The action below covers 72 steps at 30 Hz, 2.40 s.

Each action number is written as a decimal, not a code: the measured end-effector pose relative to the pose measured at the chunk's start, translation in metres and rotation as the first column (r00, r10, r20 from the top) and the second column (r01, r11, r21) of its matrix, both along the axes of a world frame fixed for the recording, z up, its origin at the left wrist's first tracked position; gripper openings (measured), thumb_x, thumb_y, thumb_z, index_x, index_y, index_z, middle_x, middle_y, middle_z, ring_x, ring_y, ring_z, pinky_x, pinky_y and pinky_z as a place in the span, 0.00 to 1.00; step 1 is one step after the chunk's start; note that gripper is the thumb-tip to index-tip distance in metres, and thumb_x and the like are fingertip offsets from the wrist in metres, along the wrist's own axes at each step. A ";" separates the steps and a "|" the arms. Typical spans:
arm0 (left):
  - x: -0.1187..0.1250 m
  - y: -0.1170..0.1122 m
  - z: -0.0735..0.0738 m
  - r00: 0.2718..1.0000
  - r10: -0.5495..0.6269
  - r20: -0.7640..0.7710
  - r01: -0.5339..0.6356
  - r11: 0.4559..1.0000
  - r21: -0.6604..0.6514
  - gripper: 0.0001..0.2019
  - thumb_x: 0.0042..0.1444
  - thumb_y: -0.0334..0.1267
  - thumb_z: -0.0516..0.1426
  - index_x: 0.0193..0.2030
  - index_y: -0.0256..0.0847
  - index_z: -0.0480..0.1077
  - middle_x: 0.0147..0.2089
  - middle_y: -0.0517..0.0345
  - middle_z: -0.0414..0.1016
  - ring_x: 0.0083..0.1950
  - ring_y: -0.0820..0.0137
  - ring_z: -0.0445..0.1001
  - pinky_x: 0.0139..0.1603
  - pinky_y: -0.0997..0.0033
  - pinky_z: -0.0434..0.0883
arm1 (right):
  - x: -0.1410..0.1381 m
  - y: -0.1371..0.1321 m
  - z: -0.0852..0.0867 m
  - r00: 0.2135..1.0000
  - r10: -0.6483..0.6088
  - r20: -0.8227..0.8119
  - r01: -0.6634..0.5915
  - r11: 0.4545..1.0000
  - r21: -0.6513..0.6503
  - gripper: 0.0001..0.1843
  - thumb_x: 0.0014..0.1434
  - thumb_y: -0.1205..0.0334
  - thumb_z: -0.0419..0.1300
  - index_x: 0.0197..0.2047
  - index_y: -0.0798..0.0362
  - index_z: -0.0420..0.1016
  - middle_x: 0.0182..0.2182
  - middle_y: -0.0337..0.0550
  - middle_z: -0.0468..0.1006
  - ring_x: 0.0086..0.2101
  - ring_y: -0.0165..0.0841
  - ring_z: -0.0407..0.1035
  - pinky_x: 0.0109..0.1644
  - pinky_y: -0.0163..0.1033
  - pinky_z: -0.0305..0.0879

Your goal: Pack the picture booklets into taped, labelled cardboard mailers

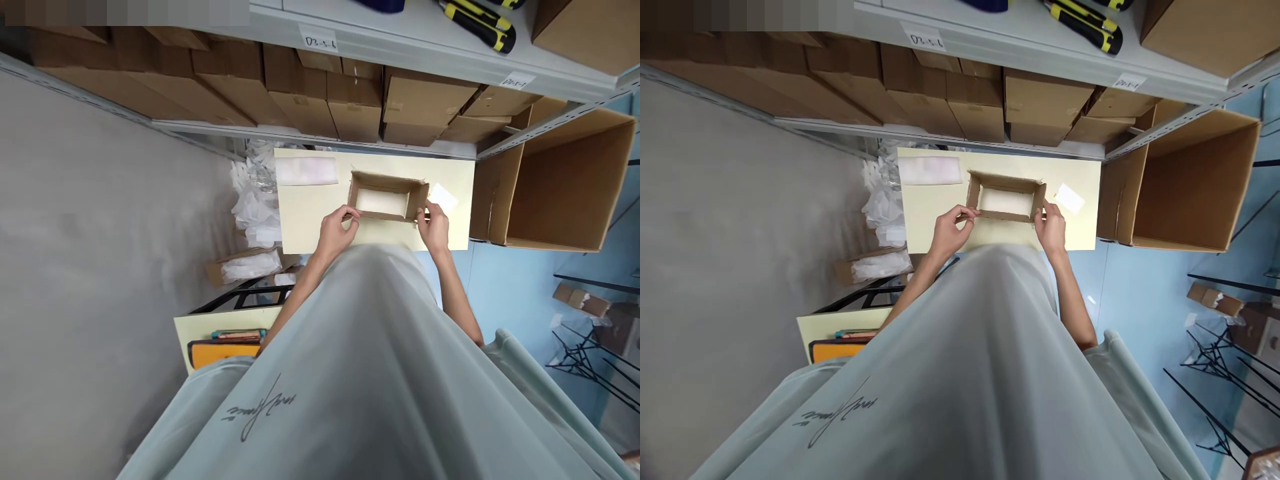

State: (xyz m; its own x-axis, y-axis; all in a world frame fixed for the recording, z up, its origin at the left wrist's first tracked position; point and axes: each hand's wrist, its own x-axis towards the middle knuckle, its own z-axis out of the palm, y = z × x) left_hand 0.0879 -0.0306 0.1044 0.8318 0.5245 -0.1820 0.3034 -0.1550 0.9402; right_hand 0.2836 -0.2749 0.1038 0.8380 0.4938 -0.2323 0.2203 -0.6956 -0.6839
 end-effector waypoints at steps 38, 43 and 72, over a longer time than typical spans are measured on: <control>0.070 0.050 -0.059 0.997 -0.042 -0.063 0.054 0.976 0.211 0.41 0.67 0.59 0.72 0.81 0.45 0.74 0.85 0.36 0.66 0.87 0.36 0.63 0.90 0.36 0.62 | 0.031 0.006 -0.040 0.948 0.319 0.002 -0.317 0.943 -0.097 0.23 0.83 0.42 0.57 0.58 0.50 0.86 0.60 0.60 0.89 0.57 0.54 0.85 0.66 0.60 0.83; 0.081 0.063 -0.075 0.996 -0.061 -0.066 0.073 0.977 0.200 0.33 0.66 0.46 0.70 0.77 0.46 0.75 0.80 0.40 0.75 0.81 0.41 0.73 0.86 0.40 0.69 | 0.037 0.027 -0.058 0.997 0.036 -0.072 -0.039 0.999 -0.033 0.23 0.77 0.45 0.59 0.61 0.51 0.82 0.50 0.56 0.91 0.48 0.47 0.87 0.60 0.55 0.85; 0.064 0.009 -0.087 0.886 0.385 -0.258 -0.369 0.923 0.108 0.11 0.68 0.34 0.68 0.55 0.45 0.84 0.53 0.52 0.86 0.43 0.64 0.82 0.54 0.62 0.80 | 0.022 0.039 -0.044 0.998 -0.061 -0.015 0.058 0.985 -0.162 0.24 0.77 0.61 0.55 0.71 0.53 0.78 0.55 0.58 0.94 0.46 0.48 0.88 0.55 0.47 0.77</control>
